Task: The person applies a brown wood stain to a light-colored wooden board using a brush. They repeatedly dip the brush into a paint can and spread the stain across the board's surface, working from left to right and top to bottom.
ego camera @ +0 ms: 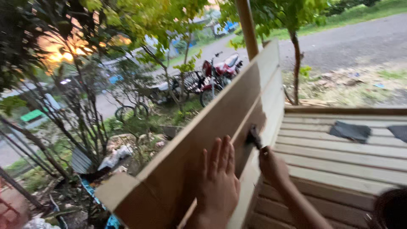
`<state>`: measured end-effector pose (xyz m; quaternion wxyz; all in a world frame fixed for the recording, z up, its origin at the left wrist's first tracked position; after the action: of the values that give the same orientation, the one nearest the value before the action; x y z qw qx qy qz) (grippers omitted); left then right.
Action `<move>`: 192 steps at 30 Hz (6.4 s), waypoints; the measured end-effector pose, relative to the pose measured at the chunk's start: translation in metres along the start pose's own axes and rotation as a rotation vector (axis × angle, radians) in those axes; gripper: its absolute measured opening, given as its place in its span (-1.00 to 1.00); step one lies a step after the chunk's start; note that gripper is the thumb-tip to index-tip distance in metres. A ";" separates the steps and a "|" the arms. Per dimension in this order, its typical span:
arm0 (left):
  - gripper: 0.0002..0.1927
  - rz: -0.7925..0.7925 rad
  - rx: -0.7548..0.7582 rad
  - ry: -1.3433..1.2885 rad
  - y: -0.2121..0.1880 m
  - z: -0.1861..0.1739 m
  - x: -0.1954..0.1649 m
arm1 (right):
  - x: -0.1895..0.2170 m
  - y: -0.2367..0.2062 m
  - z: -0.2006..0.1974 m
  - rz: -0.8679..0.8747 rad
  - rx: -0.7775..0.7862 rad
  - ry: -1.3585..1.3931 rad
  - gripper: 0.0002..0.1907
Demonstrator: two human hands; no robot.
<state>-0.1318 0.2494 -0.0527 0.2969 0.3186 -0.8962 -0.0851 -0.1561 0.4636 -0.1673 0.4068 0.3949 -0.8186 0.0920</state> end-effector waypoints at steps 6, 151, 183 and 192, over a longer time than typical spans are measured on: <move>-0.19 -0.011 -0.131 -0.034 -0.004 0.010 0.003 | 0.003 0.111 -0.045 0.113 -0.017 0.069 -0.61; -0.31 -0.085 0.461 -0.801 -0.068 -0.064 -0.203 | -0.149 -0.115 -0.268 -0.026 0.898 -0.391 -0.65; -0.31 0.120 0.283 -0.805 -0.068 -0.098 -0.253 | -0.145 -0.170 -0.383 0.091 -0.206 -0.551 -0.56; -0.33 0.120 0.371 -0.804 -0.068 -0.087 -0.248 | -0.136 -0.161 -0.399 -0.033 0.191 -0.353 -0.54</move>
<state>0.1086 0.3541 -0.1240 -0.1328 0.2555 -0.9574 -0.0224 0.2448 0.6215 -0.0348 0.2190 0.4550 -0.8582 0.0920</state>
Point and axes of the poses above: each hand's wrist, its own y-axis towards the middle knuckle, its own z-axis out of the palm, x = y × z, the point moved 2 cm from there along y, towards the middle knuckle, and after that the axes turned 15 degrees about x, right-handed, at the moved point
